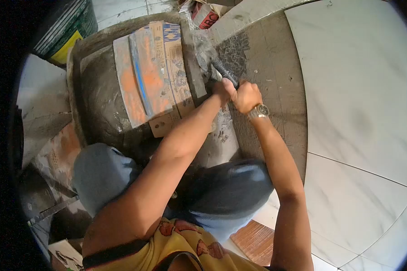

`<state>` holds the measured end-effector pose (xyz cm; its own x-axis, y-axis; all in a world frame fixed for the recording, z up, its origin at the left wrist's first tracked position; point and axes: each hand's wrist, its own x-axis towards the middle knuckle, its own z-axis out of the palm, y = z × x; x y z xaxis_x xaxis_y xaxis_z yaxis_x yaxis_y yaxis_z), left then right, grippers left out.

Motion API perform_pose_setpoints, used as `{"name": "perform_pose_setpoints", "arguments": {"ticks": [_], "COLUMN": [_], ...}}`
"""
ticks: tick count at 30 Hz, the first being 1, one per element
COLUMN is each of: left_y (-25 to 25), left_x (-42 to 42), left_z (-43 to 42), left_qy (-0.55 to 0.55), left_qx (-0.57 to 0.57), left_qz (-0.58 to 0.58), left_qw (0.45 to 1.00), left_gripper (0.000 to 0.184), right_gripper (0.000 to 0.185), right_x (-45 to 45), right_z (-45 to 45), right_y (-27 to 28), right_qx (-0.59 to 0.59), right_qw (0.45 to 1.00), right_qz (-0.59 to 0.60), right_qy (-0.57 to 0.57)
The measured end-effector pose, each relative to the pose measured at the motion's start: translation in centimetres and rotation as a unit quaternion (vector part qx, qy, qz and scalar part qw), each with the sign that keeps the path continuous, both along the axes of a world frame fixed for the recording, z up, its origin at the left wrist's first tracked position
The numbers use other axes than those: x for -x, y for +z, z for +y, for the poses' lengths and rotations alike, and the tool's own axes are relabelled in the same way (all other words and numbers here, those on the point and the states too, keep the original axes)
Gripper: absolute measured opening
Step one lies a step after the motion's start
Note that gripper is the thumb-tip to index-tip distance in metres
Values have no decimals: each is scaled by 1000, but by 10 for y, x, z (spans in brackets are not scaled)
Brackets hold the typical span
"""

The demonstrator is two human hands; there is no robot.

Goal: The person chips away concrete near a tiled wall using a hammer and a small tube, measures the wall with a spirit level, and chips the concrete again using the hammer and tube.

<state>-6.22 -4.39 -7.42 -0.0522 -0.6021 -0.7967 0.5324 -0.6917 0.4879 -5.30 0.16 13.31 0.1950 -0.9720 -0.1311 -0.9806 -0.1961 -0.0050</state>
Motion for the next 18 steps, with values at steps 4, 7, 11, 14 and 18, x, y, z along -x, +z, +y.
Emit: {"name": "perform_pose_setpoints", "arguments": {"ticks": [4, 7, 11, 14, 18], "left_y": [0, 12, 5, -4, 19], "left_x": [10, -5, -6, -8, -9], "left_z": [-20, -6, -5, -12, -1], "left_qy": [15, 3, -23, -69, 43], "left_qx": [-44, -54, -33, -29, -32], "left_qz": [-31, -61, -75, -44, -110], "left_qw": [998, 997, 996, 996, 992], "left_gripper": [44, 46, 44, 33, 34], "right_gripper": [76, 71, 77, 89, 81], "right_x": [-11, -50, -32, 21, 0], "right_z": [-5, 4, 6, -19, -13], "right_y": [-4, 48, 25, -28, 20], "right_qx": [17, 28, 11, -43, 28], "right_qw": [1000, 993, 986, 991, 989], "right_qz": [19, -114, -165, 80, -55], "right_qy": [-6, 3, 8, -95, -138]}}
